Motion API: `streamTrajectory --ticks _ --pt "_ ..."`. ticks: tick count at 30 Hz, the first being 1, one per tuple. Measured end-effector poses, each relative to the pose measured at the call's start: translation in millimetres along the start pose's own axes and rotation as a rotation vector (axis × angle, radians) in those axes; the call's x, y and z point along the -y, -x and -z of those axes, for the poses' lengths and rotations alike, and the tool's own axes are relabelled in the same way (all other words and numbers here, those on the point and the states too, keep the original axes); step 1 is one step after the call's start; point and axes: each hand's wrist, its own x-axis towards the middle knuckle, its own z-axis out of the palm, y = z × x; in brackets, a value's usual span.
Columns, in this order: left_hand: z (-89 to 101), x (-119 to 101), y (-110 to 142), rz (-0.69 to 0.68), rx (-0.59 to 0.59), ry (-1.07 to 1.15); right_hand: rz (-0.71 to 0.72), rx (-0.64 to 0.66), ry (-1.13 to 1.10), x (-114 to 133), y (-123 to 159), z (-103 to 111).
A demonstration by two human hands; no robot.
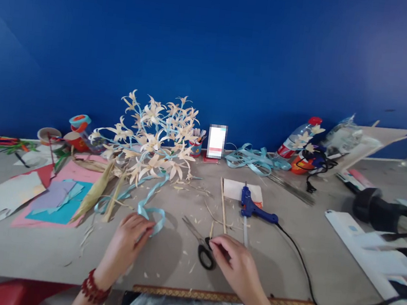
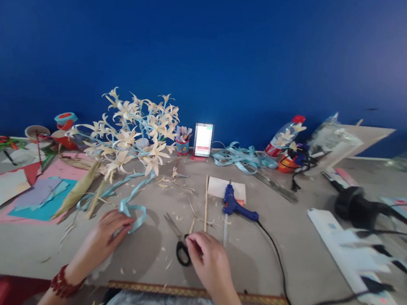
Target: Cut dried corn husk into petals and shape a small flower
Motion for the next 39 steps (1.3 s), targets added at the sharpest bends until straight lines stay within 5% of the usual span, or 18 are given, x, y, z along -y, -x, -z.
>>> streamTrajectory --ticks 5,8,13,18,23,28,34,36,39 --pt "25.1 41.1 19.4 0.188 -0.265 -0.042 0.01 0.011 -0.019 -3.1 -0.7 0.6" --pt "33.1 56.6 29.0 0.237 -0.324 -0.091 -0.014 0.031 -0.022 -6.8 0.1 0.1" --pt "23.4 56.9 25.2 0.26 -0.27 -0.117 -0.023 0.057 -0.033 -4.7 -0.3 -1.4" --pt "18.0 70.7 10.4 0.241 -0.042 -0.146 -0.025 0.053 -0.033 -2.4 -0.2 3.2" --pt "18.3 99.1 -0.3 0.193 -0.025 -0.423 -0.05 0.034 -0.013 -4.7 3.6 4.9" --pt "21.3 110.0 -6.4 0.109 -0.008 -0.442 -0.054 0.008 0.002 -7.0 5.6 8.1" --pt "46.0 93.6 -0.5 0.075 -0.309 -0.39 -0.088 -0.234 -0.015 -24.4 3.2 30.7" --pt "46.4 70.1 2.5 0.007 -0.392 -0.314 -0.122 -0.293 -0.017 -29.1 1.9 34.0" --pt "28.1 21.4 3.2 -0.19 -0.357 -0.1 -0.153 -0.253 -0.048 -27.7 -1.7 27.9"
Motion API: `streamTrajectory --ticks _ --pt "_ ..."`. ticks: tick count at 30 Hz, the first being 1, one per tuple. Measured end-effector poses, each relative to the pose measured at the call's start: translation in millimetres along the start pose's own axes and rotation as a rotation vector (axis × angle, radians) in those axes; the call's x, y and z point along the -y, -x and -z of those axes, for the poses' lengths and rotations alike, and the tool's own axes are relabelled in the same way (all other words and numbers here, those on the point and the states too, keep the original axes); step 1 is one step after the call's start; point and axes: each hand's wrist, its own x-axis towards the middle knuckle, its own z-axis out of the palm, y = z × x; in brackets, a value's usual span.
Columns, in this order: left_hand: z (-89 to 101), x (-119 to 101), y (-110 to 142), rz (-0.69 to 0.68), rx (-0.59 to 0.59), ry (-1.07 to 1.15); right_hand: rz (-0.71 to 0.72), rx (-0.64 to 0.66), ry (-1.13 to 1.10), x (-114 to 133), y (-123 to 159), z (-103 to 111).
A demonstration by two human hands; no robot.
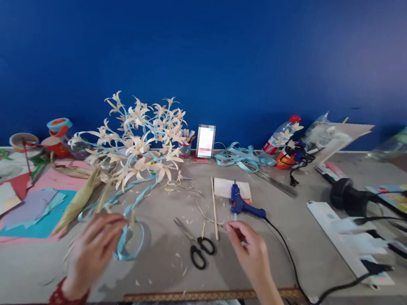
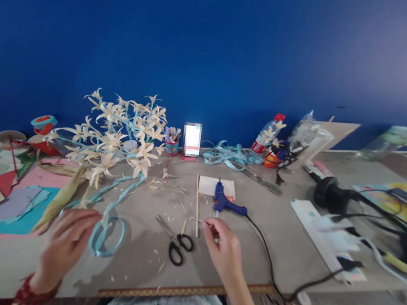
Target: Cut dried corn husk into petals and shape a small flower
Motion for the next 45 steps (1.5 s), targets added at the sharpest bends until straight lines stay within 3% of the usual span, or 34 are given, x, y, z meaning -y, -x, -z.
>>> streamTrajectory --ticks 3,6,11,16,21,25,28,31,34,37,39,42,45 --pt "-27.3 -45.9 -4.2 -0.122 0.107 0.184 0.045 0.102 0.075 8.6 -3.0 -15.9" --pt "-48.3 -70.3 -8.7 -0.095 0.099 0.283 0.147 0.135 0.312 14.5 -11.3 -29.8" --pt "-52.0 -78.7 -9.0 -0.122 -0.053 0.363 0.129 0.176 0.571 8.4 -26.4 -36.8" --pt "-46.2 -81.0 -3.4 -0.091 -0.118 0.362 0.152 0.156 0.553 5.5 -28.1 -34.2" --pt "-45.2 -78.8 -5.1 -0.053 -0.127 0.372 0.136 0.04 0.21 14.5 -22.0 -26.0" --pt "-39.9 -64.4 -2.3 0.006 -0.171 0.294 -0.159 0.067 -0.405 23.5 -16.0 -23.6" --pt "-29.0 -41.4 9.5 0.142 -0.262 0.138 -0.408 0.143 -0.889 30.0 -13.3 -25.6" --pt "-11.0 -15.0 21.7 0.267 -0.334 -0.111 -0.534 0.186 -1.163 34.0 -12.8 -27.7" --pt "5.1 -1.6 23.9 0.474 -0.214 -0.263 -0.565 0.21 -1.213 36.4 -13.6 -29.4" --pt "4.2 -15.0 15.2 0.611 -0.169 -0.149 -0.553 0.235 -1.148 41.3 -14.3 -32.5" --pt "-8.5 -38.8 5.4 0.572 -0.151 0.094 -0.562 0.249 -1.131 46.8 -14.0 -35.9" --pt "-37.7 -83.6 -11.5 0.513 0.163 0.609 -0.58 0.238 -1.142 56.3 -12.1 -41.3" --pt "-62.9 -117.9 -25.3 0.618 0.382 0.957 -0.554 0.215 -1.139 63.0 -9.8 -43.3"
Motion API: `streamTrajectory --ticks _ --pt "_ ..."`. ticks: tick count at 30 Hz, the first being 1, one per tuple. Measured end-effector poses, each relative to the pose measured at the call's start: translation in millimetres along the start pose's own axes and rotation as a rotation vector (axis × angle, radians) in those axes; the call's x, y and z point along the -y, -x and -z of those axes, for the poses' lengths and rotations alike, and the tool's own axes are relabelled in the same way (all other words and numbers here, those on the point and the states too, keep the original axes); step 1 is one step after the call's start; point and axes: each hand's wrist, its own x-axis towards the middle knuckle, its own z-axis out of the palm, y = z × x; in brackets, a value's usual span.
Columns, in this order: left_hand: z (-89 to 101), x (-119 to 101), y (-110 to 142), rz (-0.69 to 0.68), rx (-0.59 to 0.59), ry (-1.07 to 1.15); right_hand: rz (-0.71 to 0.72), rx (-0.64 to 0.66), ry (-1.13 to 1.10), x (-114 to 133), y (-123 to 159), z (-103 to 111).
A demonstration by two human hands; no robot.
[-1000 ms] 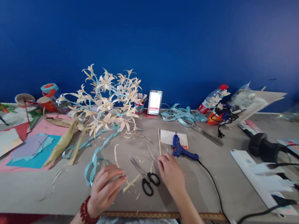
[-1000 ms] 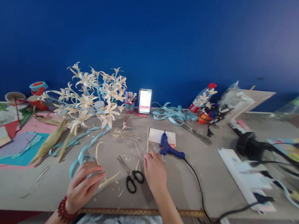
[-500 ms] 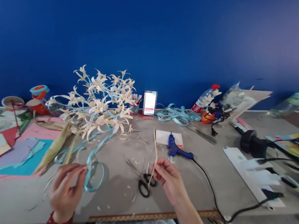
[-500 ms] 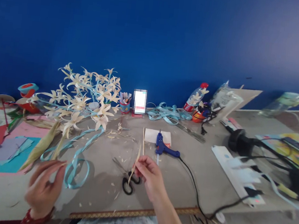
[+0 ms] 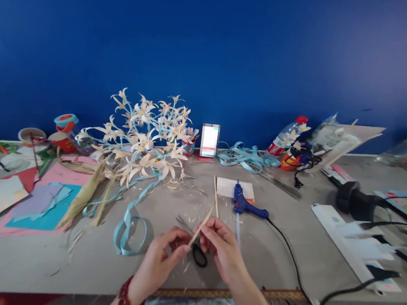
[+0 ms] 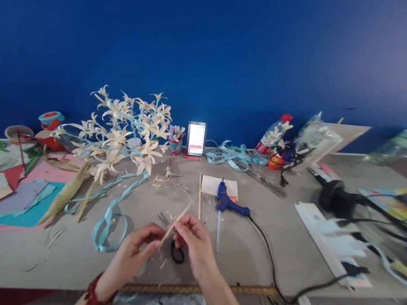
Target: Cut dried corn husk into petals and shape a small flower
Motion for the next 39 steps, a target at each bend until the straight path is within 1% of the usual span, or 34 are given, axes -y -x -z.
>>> streamTrajectory --ticks 2,4,6,8,9,10,11,12,15,17,20,23,30,37,39 --pt "-14.7 -2.1 -5.6 0.117 0.026 0.221 0.022 0.017 0.01 0.7 2.2 -0.6" --pt "-21.2 -3.2 -8.4 0.221 0.05 0.497 0.046 0.05 0.025 1.0 4.0 1.0" --pt "-23.9 -4.3 -9.5 0.319 0.119 0.76 0.045 0.096 0.046 -0.1 5.0 3.4" --pt "-25.8 -5.9 -9.6 0.393 0.208 0.926 0.024 0.121 0.075 -2.6 4.9 4.9" --pt "-26.5 -6.8 -9.5 0.414 0.252 0.964 0.016 0.117 0.088 -4.0 4.3 5.3" --pt "-27.0 -7.6 -9.3 0.418 0.28 0.971 0.012 0.105 0.102 -5.2 3.5 5.3" --pt "-27.1 -8.3 -8.9 0.406 0.278 0.952 0.014 0.09 0.119 -6.0 2.6 5.2" --pt "-26.8 -8.9 -8.5 0.381 0.243 0.913 0.022 0.078 0.142 -6.3 1.6 5.0" --pt "-23.3 -9.2 -7.5 0.283 0.089 0.755 0.053 0.063 0.228 -5.0 -1.0 4.6" --pt "-20.8 -7.9 -7.6 0.264 0.058 0.678 0.072 0.055 0.27 -3.9 -1.9 4.8" --pt "-19.4 -5.1 -8.5 0.287 0.059 0.623 0.077 0.045 0.286 -3.9 -2.4 5.9" --pt "-20.4 -4.2 -8.8 0.292 0.049 0.618 0.064 0.045 0.285 -4.4 -2.6 7.6" --pt "-20.2 -9.9 -8.1 0.275 0.057 0.557 0.054 0.068 0.326 -5.1 -3.1 10.4" --pt "-19.0 -8.2 -6.9 0.308 0.085 0.622 0.077 0.048 0.279 -11.6 -2.4 5.1" --pt "-20.1 -8.2 -7.6 0.3 0.069 0.633 0.085 0.053 0.283 -13.4 -3.0 3.8"
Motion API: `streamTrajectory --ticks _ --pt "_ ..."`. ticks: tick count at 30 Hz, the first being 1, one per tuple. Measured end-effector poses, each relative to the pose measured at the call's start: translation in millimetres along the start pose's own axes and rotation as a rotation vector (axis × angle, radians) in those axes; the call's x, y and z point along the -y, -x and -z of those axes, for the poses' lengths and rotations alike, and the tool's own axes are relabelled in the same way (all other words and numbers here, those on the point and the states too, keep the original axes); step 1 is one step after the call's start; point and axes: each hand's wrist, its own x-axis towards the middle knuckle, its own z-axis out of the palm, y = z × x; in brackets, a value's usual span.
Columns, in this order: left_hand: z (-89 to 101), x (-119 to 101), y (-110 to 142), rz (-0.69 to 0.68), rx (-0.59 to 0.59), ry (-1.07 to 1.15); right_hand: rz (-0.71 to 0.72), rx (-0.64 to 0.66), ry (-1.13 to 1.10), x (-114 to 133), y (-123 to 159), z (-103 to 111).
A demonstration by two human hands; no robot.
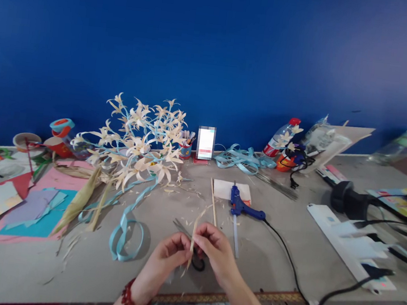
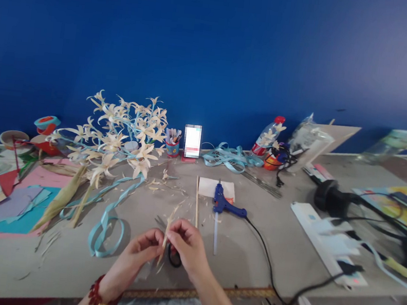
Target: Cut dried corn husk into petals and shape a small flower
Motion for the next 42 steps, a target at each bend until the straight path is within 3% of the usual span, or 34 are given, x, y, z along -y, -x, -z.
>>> streamTrajectory --ticks 5,7,10,14,19,24,28,31,33,37,42 --pt "2.5 4.9 -3.8 -0.04 -0.051 0.004 0.035 0.025 0.169 -1.9 -2.3 5.6" --pt "6.7 8.0 -5.0 -0.06 -0.083 0.02 0.089 0.03 0.393 -0.7 0.4 13.1" --pt "14.4 11.7 -6.2 -0.084 -0.136 0.031 0.189 0.025 0.903 1.0 10.3 25.7" --pt "21.8 13.5 -8.3 -0.1 -0.198 0.026 0.129 0.089 1.339 0.5 23.4 31.5" --pt "23.3 11.1 -9.7 -0.089 -0.221 0.102 0.069 0.107 1.522 4.5 22.3 21.9" --pt "23.6 8.6 -6.4 -0.114 -0.236 0.128 0.041 0.071 1.378 9.5 17.2 25.7" --pt "26.0 8.8 -6.1 -0.146 -0.278 0.135 -0.01 0.058 0.908 -2.7 18.6 38.0" --pt "26.2 8.4 -7.1 -0.166 -0.271 0.127 -0.133 0.102 0.486 -17.0 22.9 40.0" --pt "25.2 8.0 -8.0 -0.18 -0.265 0.109 -0.227 0.144 0.321 -22.1 26.3 36.3" --pt "22.8 8.4 -9.8 -0.199 -0.25 0.093 -0.36 0.191 0.255 -17.1 31.1 24.5" --pt "20.4 9.9 -9.2 -0.174 -0.205 0.121 -0.401 0.209 0.286 -8.0 29.6 16.5"
